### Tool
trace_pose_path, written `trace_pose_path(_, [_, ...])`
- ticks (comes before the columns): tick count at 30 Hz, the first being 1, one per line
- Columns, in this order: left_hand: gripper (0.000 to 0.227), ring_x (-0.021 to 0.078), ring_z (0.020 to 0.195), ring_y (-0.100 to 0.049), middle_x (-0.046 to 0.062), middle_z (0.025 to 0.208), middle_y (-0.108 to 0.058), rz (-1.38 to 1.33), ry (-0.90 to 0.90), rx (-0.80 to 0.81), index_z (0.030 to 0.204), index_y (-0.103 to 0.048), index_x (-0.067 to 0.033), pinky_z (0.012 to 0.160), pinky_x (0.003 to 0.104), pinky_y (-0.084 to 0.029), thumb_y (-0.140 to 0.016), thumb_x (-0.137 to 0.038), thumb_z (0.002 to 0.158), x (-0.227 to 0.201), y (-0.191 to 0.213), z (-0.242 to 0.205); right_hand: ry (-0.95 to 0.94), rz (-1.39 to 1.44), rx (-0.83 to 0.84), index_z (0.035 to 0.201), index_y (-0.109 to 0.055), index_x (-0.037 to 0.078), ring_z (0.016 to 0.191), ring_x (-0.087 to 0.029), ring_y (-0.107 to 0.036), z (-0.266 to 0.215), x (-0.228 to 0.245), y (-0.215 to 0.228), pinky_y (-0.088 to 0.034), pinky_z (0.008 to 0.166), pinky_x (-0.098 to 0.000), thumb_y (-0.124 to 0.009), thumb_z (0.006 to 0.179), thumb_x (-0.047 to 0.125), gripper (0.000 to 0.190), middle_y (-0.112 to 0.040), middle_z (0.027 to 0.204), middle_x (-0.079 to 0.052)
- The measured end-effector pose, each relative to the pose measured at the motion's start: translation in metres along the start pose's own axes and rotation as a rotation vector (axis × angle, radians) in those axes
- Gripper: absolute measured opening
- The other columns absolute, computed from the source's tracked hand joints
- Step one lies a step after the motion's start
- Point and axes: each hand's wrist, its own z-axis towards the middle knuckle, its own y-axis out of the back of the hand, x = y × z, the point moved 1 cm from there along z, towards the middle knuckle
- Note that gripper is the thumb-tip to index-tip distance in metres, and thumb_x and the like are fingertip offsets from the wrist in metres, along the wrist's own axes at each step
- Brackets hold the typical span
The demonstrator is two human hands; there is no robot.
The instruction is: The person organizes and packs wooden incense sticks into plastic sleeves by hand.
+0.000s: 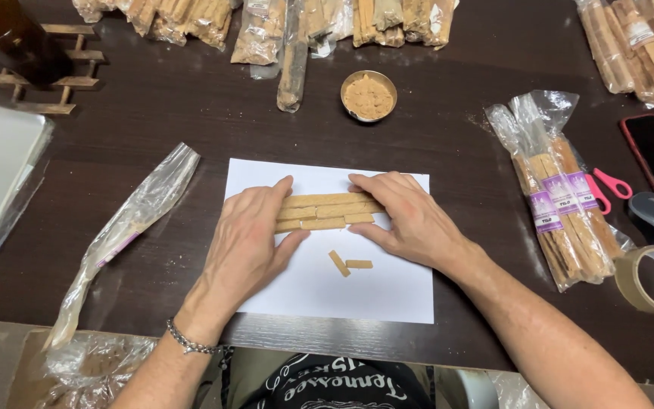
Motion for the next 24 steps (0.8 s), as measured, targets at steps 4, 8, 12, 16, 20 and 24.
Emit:
trace_pose_path(4, [0.07,0.0357,0.117,-0.064,0.021,0.112,-0.073,-0.001,0.005,-0.009,0.138,-0.058,0.0042,0.103,0.051,-0.043,-0.085,-0.019,0.077,-0.001,0.002,0.001,-0.001,0.023,-0.015,0.137,-0.061,0.006,0.113,-0.027,-0.067,0.0,-0.003,-0.004,-0.048,0.105,-0.044,-0.082,0.086,0.035,0.063,-0.072,0.115,-0.009])
trace_pose_path(8, [0.079,0.038,0.12,-0.062,0.023,0.117,-0.071,-0.035,0.001,-0.033,0.14,-0.056,0.005,0.106,0.052,-0.042,-0.088,-0.02,0.073,-0.005,0.011,-0.002,-0.003,0.045,-0.039,0.14,-0.059,0.006,0.115,-0.028,-0.067,-0.002,-0.003,0.0,-0.049,0.104,-0.0457,-0.084,0.082,0.04,0.072,-0.072,0.119,-0.009])
trace_pose_path(12, [0.072,0.0432,0.117,-0.063,0.025,0.116,-0.069,-0.045,-0.031,-0.132,0.136,-0.059,0.0076,0.102,0.056,-0.045,-0.087,-0.019,0.076,-0.009,0.03,-0.014,0.017,0.114,-0.163,0.139,-0.059,-0.001,0.112,-0.037,-0.068,-0.007,-0.01,0.014,-0.054,0.101,-0.051,-0.089,0.078,0.031,0.075,-0.071,0.12,-0.016])
trace_pose_path(16, [0.056,0.0257,0.11,-0.062,0.012,0.121,-0.07,-0.027,0.041,-0.098,0.136,-0.057,-0.0008,0.096,0.042,-0.047,-0.069,-0.035,0.093,-0.013,0.026,-0.038,-0.006,0.125,-0.22,0.14,-0.054,0.001,0.109,-0.023,-0.07,-0.013,-0.025,0.02,-0.055,0.105,-0.0357,-0.084,0.085,0.024,0.066,-0.07,0.12,-0.015])
trace_pose_path(20, [0.032,0.0215,0.09,-0.069,0.007,0.098,-0.075,-0.19,-0.024,-0.024,0.123,-0.066,-0.0045,0.09,0.04,-0.054,-0.067,-0.023,0.096,-0.039,0.008,-0.045,-0.11,0.264,-0.326,0.135,-0.06,0.001,0.084,-0.013,-0.069,-0.017,-0.038,0.014,-0.058,0.085,-0.0259,-0.077,0.093,0.006,0.046,-0.075,0.098,-0.009])
trace_pose_path(24, [0.031,0.0313,0.077,-0.066,0.008,0.079,-0.073,-0.161,0.081,0.392,0.126,-0.068,-0.0081,0.08,0.049,-0.051,-0.063,-0.022,0.099,-0.072,-0.01,-0.016,-0.198,0.344,-0.363,0.125,-0.066,0.002,0.068,-0.008,-0.067,-0.019,-0.044,0.014,-0.055,0.068,-0.0194,-0.073,0.097,0.007,0.029,-0.068,0.074,-0.002])
